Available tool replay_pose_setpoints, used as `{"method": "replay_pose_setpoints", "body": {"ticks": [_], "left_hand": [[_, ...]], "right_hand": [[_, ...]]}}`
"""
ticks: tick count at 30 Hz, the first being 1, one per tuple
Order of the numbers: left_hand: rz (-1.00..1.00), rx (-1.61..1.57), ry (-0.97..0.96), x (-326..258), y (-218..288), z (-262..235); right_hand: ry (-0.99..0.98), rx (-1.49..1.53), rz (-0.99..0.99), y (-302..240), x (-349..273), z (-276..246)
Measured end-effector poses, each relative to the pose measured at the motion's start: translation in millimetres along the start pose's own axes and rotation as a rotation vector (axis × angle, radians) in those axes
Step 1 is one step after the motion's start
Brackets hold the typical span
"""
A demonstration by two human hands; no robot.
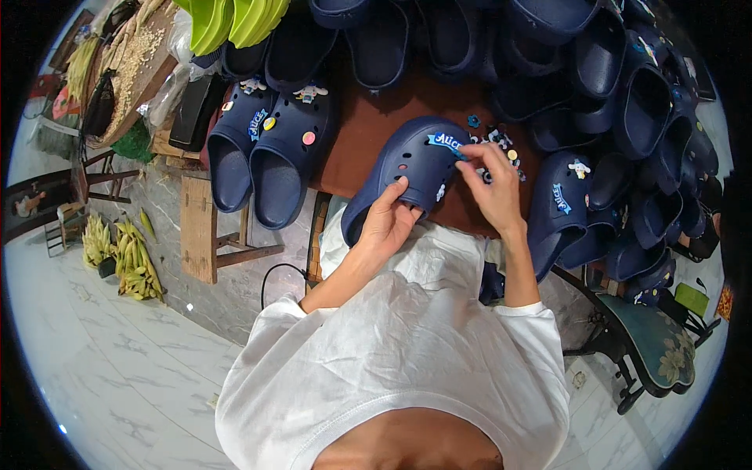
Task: Applying decorative charms and stickers to the top of clog shoes.
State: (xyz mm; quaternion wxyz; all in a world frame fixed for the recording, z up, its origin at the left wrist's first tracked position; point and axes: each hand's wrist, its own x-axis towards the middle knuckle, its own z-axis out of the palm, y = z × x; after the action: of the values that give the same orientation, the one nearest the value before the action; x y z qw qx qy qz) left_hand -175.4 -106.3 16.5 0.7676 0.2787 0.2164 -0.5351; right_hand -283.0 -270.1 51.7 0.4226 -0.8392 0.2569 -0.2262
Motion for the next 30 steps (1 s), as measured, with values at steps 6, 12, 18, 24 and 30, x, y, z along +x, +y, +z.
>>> {"method": "replay_pose_setpoints", "body": {"ticks": [6,12,18,24,30], "left_hand": [[0.005,0.045,-0.051,4,-8,-4],[0.008,0.033,-0.076,6,-8,-8],[0.017,0.049,-0.114,8,-8,-13],[0.035,0.077,-0.083,7,-9,-9],[0.001,0.001,-0.158,7,-9,-18]], "right_hand": [[-0.08,-0.077,-0.273,-8,11,23],[-0.128,-0.101,-0.336,-10,11,36],[-0.157,-0.099,-0.363,-11,9,38],[-0.137,-0.077,-0.365,-9,7,43],[-0.192,-0.092,-0.418,-14,4,40]]}}
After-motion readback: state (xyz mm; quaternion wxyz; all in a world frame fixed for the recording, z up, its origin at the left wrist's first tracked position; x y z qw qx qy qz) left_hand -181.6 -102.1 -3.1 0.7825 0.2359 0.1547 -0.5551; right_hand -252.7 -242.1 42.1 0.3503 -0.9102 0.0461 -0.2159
